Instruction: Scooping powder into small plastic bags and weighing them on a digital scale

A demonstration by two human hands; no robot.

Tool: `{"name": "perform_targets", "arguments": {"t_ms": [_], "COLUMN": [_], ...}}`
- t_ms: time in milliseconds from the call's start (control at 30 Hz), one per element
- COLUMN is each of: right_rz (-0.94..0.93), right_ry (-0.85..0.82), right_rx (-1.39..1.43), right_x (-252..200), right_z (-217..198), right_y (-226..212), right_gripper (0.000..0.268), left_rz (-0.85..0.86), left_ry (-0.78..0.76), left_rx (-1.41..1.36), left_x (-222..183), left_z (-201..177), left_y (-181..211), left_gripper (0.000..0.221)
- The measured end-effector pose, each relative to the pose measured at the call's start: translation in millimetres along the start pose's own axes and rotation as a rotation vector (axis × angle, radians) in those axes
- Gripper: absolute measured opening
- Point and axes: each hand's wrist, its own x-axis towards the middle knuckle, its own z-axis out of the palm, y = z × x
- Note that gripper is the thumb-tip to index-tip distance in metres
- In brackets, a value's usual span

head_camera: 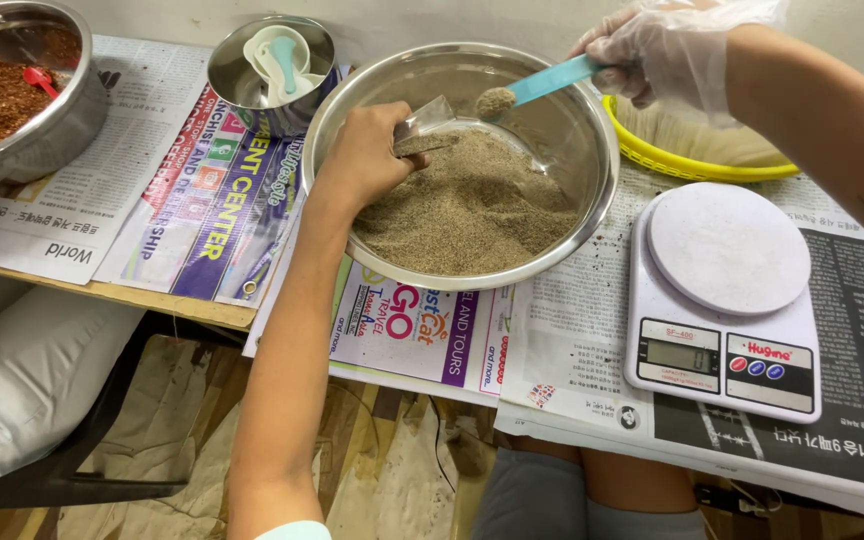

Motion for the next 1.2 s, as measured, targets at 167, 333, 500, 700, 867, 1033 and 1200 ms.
{"name": "perform_targets", "arguments": {"t_ms": [167, 333, 500, 700, 867, 1033, 1200], "right_rz": [0.039, -0.081, -0.976, -0.526, -1.406, -1.252, -0.773], "right_ry": [0.073, 0.151, 0.088, 0.147, 0.189, 0.659, 0.57], "right_rx": [-0.027, -0.024, -0.585, -1.115, -0.777, -1.286, -1.613], "right_x": [-29.4, -53.9, -75.7, -105.3, -102.7, -131.2, -149.9], "right_z": [38.7, 71.9, 85.1, 86.5, 35.8, 41.2, 64.8], "right_y": [-36.2, -59.0, -57.5, -66.8, -37.4, -17.9, -20.7], "right_gripper": [0.018, 0.012, 0.021, 0.046, 0.05, 0.031, 0.031], "left_rz": [0.054, 0.036, 0.008, -0.023, -0.067, -0.102, 0.049], "left_ry": [0.021, -0.02, -0.035, -0.013, 0.025, 0.027, -0.008], "left_rx": [0.07, 0.046, -0.049, -0.173, -0.289, -0.461, -0.959], "left_x": [5.1, 4.2, 1.9, -2.4, -6.9, -12.0, -23.2], "left_z": [7.5, 6.1, 1.7, -2.2, -9.5, -17.7, -27.3], "left_y": [-9.0, -6.5, 0.8, 4.4, 9.9, 14.3, 14.6], "left_gripper": [0.03, 0.026, 0.025, 0.019, 0.023, 0.018, 0.016]}}
